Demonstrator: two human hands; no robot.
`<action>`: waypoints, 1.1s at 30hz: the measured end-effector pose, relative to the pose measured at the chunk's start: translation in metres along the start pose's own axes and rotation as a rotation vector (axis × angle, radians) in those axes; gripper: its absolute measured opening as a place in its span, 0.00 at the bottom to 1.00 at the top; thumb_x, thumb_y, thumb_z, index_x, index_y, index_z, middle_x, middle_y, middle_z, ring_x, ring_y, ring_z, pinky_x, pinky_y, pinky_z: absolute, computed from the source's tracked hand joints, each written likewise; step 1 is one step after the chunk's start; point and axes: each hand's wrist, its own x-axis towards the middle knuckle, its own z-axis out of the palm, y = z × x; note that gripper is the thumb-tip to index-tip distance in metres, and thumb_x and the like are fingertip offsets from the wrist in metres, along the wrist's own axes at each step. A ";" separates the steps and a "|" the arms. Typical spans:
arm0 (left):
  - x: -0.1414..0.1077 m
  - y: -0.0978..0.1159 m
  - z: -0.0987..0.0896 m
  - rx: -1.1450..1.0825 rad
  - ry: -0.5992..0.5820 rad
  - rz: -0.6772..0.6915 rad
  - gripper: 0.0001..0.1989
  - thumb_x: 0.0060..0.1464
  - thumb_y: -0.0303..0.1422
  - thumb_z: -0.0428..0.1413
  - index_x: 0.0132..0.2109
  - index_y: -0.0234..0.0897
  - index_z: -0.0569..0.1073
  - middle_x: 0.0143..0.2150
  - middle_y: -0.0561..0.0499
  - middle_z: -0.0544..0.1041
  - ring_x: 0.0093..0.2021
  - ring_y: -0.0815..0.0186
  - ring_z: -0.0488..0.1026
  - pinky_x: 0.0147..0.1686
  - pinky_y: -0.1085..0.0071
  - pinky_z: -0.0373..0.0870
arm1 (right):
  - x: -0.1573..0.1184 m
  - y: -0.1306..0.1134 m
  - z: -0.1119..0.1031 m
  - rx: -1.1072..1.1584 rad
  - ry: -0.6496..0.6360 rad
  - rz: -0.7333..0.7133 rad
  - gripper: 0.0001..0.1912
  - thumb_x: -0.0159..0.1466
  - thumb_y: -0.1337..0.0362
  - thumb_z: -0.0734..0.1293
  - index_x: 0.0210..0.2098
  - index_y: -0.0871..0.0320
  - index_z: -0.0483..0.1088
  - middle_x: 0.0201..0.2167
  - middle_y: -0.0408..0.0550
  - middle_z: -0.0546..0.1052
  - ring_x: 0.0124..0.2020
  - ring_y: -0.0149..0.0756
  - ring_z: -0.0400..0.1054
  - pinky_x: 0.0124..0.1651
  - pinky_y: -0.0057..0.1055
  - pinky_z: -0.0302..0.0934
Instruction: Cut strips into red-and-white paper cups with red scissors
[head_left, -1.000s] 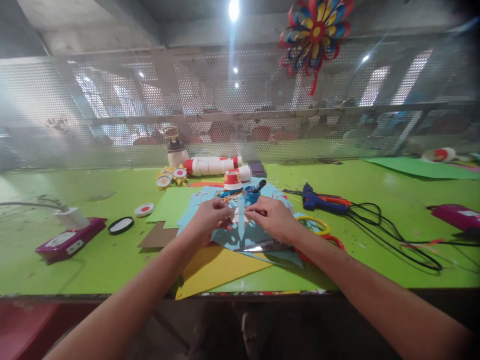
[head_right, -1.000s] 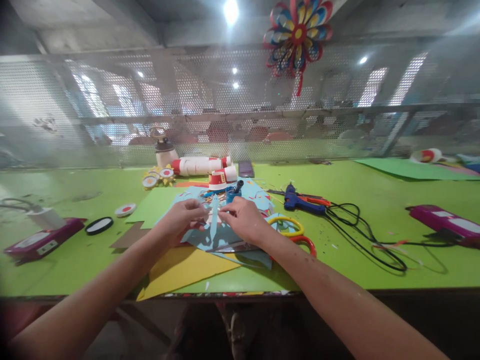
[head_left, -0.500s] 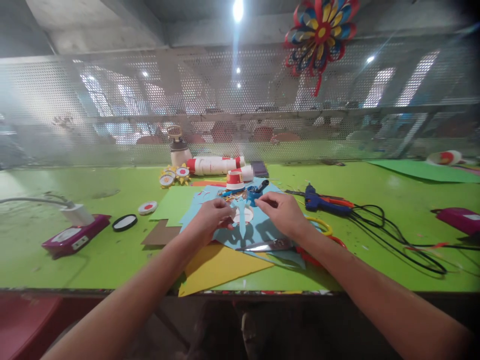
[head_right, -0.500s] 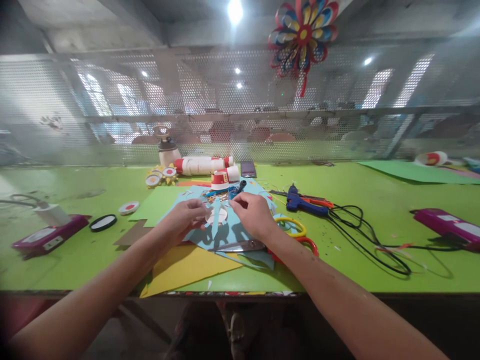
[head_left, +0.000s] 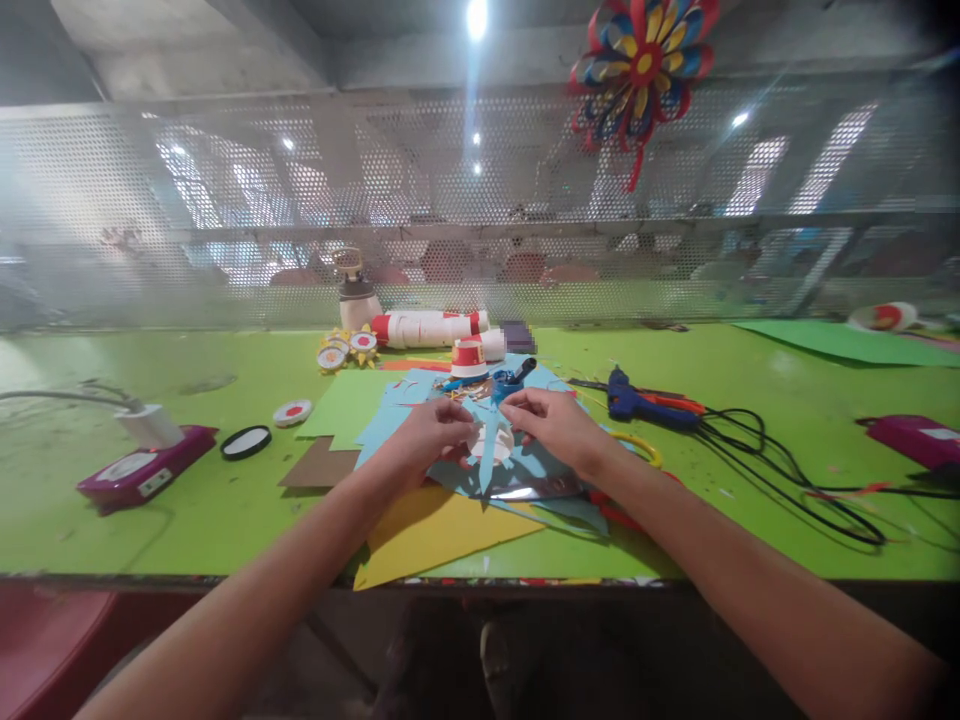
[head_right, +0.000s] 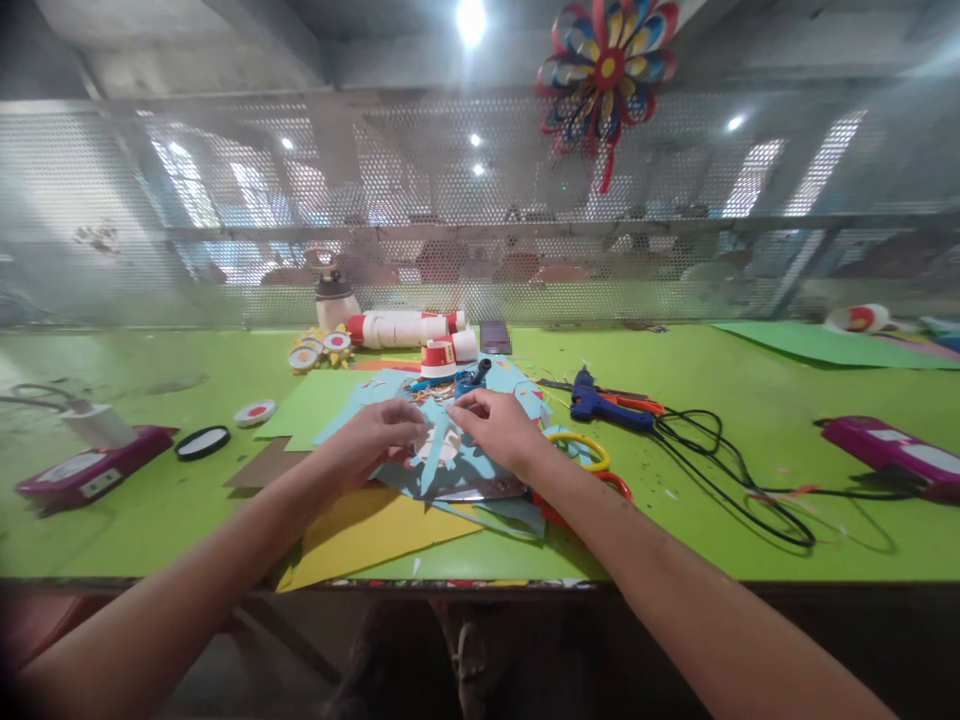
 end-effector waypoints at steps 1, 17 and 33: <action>0.000 -0.001 0.001 0.008 -0.027 -0.009 0.07 0.43 0.25 0.60 0.30 0.34 0.68 0.21 0.55 0.70 0.20 0.72 0.67 0.21 0.73 0.68 | 0.000 -0.001 0.000 0.012 -0.003 0.010 0.09 0.59 0.60 0.67 0.34 0.61 0.73 0.26 0.45 0.74 0.26 0.30 0.66 0.28 0.27 0.63; -0.002 -0.003 0.002 0.092 -0.183 -0.026 0.10 0.42 0.32 0.63 0.32 0.33 0.71 0.24 0.54 0.71 0.23 0.70 0.69 0.24 0.71 0.69 | -0.003 -0.009 -0.001 0.192 0.009 0.140 0.05 0.53 0.67 0.68 0.22 0.61 0.71 0.17 0.40 0.71 0.20 0.26 0.63 0.26 0.25 0.58; -0.003 -0.002 0.001 0.052 -0.226 -0.018 0.09 0.43 0.30 0.63 0.31 0.32 0.72 0.25 0.53 0.72 0.23 0.71 0.69 0.23 0.74 0.69 | -0.001 -0.008 -0.002 0.291 -0.001 0.222 0.06 0.54 0.70 0.69 0.21 0.62 0.71 0.15 0.39 0.70 0.16 0.23 0.60 0.20 0.21 0.56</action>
